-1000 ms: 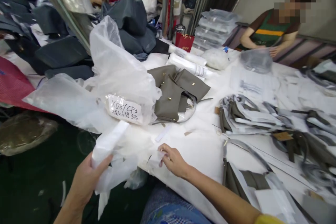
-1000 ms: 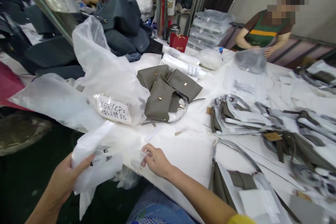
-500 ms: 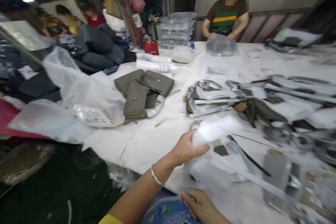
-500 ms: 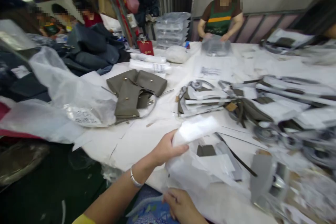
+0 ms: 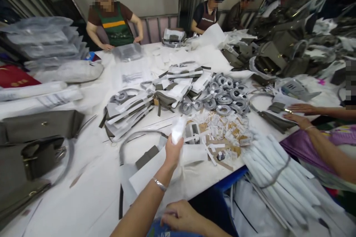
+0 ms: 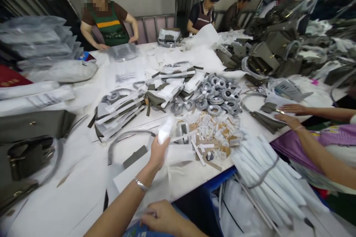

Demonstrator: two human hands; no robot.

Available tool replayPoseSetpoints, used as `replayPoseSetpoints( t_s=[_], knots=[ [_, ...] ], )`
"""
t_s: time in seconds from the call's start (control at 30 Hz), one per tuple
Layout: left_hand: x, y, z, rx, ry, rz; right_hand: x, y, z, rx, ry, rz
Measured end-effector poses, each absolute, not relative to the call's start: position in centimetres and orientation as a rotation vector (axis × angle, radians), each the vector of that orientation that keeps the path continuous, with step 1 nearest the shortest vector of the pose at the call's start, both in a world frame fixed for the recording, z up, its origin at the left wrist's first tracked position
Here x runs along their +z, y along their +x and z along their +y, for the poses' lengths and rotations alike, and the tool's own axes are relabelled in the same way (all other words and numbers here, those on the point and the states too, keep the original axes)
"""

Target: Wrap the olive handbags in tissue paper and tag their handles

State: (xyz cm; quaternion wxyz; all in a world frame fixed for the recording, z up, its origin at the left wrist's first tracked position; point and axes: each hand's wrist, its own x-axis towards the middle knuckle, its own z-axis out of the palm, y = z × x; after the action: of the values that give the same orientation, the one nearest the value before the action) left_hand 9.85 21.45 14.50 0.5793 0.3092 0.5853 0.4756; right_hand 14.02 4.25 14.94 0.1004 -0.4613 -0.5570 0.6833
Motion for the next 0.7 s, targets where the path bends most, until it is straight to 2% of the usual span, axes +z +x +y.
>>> replayPoseSetpoints(
  t_s=[0.1,0.17,0.33,0.4,0.47,0.53,0.63,0.7],
  knots=[
    [13.7,11.7,21.7,1.137,0.665,1.351,15.2,15.4,4.1,1.984,-1.386,-1.614],
    [14.2,11.9,22.0,1.142,0.654,1.300,16.2,17.2,4.7,1.798,-1.446,-1.605],
    [16.8,10.5,21.9,1.151,0.692,1.171,19.0,23.9,11.2,0.801,-1.427,-1.726],
    [17.6,10.2,21.7,1.150,0.689,1.144,19.1,25.7,14.4,0.588,-1.448,-1.712],
    [18.0,10.2,21.7,1.138,0.653,1.126,18.5,26.1,16.5,0.594,-1.537,-1.658],
    [18.0,10.4,21.9,1.126,0.593,1.125,17.6,25.4,16.9,0.781,-1.621,-1.567],
    [17.8,10.5,22.4,1.123,0.500,1.151,16.1,23.4,15.1,1.063,-1.638,-1.400],
    [17.5,10.5,22.7,1.116,0.451,1.171,15.3,22.3,13.6,1.072,-1.636,-1.331]
  ],
)
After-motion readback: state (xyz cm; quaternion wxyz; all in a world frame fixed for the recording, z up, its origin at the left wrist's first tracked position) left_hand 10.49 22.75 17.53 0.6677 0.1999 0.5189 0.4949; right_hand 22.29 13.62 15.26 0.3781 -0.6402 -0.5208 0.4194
